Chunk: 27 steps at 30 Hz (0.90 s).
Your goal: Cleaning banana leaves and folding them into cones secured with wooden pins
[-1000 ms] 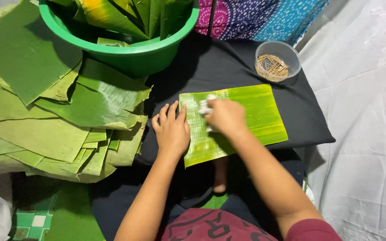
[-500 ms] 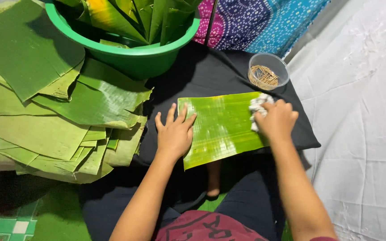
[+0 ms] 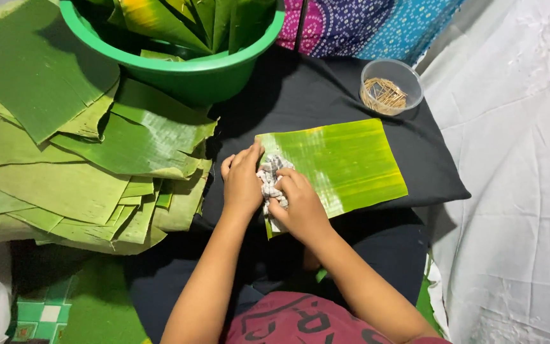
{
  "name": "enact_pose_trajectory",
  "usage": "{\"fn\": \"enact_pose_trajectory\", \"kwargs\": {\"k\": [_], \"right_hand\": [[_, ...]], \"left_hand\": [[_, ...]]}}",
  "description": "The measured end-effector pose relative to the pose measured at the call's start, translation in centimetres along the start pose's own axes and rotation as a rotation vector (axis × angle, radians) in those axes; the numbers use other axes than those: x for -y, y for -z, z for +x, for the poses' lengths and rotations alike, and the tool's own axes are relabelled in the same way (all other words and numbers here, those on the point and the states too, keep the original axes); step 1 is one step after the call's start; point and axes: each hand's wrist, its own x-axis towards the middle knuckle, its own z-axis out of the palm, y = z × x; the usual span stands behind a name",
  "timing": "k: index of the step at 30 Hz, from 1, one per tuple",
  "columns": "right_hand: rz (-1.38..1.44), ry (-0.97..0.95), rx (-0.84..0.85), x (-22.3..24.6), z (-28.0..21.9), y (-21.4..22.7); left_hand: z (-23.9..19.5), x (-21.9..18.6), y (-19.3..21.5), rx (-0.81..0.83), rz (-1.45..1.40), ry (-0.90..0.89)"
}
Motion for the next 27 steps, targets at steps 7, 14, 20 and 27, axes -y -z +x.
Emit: {"fn": "enact_pose_trajectory", "kwargs": {"k": [7,14,20,27], "right_hand": [[-0.069,0.006,0.044,-1.0,-0.7,1.1],[-0.338,-0.174,-0.179,-12.1,-1.7,6.1],[-0.472,-0.347,-0.348,-16.4,-2.6,10.9],[-0.260,-0.293,-0.497,-12.1,-2.5,11.2]], "left_hand": [[0.0,-3.4,2.2,0.148,0.175,0.046],[0.1,-4.4,2.7,0.169,0.167,0.099],[0.1,-5.3,3.7,0.208,0.201,0.025],[-0.2,-5.8,4.9,0.444,0.181,-0.316]]}}
